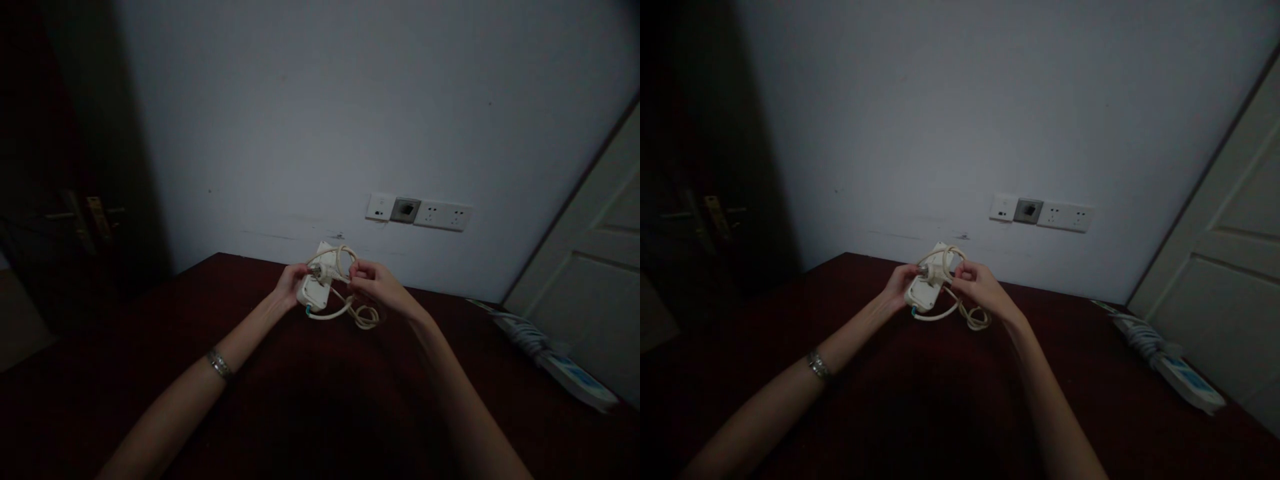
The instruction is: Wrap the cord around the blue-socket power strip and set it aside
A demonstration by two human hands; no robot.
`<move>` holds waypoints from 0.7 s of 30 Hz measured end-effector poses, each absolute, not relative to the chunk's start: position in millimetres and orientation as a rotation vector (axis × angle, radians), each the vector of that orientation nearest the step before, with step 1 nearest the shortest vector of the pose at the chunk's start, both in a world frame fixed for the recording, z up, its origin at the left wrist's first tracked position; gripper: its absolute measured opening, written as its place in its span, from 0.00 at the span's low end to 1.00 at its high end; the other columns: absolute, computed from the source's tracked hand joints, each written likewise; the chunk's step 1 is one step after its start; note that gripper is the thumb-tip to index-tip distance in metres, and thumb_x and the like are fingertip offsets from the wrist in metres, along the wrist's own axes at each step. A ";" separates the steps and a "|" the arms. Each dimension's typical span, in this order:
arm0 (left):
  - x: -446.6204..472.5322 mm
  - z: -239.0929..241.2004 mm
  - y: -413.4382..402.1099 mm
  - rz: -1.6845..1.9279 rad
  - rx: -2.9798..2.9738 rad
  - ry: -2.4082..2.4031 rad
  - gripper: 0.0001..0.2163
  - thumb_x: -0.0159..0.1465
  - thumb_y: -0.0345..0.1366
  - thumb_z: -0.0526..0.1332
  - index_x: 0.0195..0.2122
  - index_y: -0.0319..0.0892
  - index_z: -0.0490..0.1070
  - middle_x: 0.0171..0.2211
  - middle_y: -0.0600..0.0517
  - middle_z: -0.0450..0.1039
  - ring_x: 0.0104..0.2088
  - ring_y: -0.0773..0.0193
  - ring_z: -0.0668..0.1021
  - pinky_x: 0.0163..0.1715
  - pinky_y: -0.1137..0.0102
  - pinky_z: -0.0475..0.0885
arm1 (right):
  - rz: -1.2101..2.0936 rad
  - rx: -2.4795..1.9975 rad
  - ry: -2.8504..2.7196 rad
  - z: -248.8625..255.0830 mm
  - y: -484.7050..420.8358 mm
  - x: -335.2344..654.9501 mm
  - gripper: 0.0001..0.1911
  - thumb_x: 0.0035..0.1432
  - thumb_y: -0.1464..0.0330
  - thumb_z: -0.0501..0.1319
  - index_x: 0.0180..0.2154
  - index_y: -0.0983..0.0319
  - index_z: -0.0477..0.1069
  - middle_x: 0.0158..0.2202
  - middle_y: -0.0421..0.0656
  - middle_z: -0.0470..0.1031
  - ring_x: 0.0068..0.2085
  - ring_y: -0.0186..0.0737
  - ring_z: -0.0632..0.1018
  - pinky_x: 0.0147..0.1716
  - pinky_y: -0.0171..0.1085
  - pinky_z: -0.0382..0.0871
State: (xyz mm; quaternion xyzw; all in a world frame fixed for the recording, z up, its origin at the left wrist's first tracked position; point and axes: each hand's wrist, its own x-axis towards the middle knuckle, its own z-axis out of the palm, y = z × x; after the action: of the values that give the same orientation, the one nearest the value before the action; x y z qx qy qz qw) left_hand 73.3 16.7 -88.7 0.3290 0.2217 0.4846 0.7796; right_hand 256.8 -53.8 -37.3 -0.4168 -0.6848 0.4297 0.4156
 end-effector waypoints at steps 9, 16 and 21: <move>60.6 -101.7 30.6 1.063 0.837 0.488 0.19 0.44 0.31 0.56 0.39 0.33 0.71 0.27 0.42 0.75 0.27 0.56 0.77 0.30 0.64 0.71 | 1.135 -0.884 -1.624 -18.2 -67.3 286.8 0.13 0.41 0.69 0.65 0.30 0.61 0.63 0.20 0.33 0.67 0.18 0.25 0.64 0.16 0.27 0.55; 35.2 -98.0 27.3 0.768 1.188 0.406 0.35 0.35 0.28 0.56 0.51 0.37 0.67 0.41 0.41 0.74 0.37 0.50 0.77 0.31 0.65 0.71 | 0.747 -1.064 -1.196 -17.1 -48.2 348.3 0.20 0.41 0.69 0.68 0.41 0.64 0.70 0.29 0.42 0.75 0.25 0.33 0.74 0.28 0.38 0.73; 39.3 -68.8 3.3 0.594 1.441 0.456 0.40 0.34 0.20 0.61 0.54 0.42 0.66 0.51 0.44 0.69 0.51 0.50 0.70 0.42 0.67 0.69 | 0.561 -0.903 -0.666 -32.2 -31.2 387.5 0.10 0.48 0.78 0.61 0.36 0.64 0.70 0.25 0.39 0.71 0.27 0.31 0.75 0.30 0.34 0.74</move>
State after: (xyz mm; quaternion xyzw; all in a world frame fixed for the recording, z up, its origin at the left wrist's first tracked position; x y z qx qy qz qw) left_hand 39.3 3.3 -68.8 0.6438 0.2038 0.2655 0.6881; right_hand 387.5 -31.2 -32.2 -0.4224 -0.3117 0.2625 0.8096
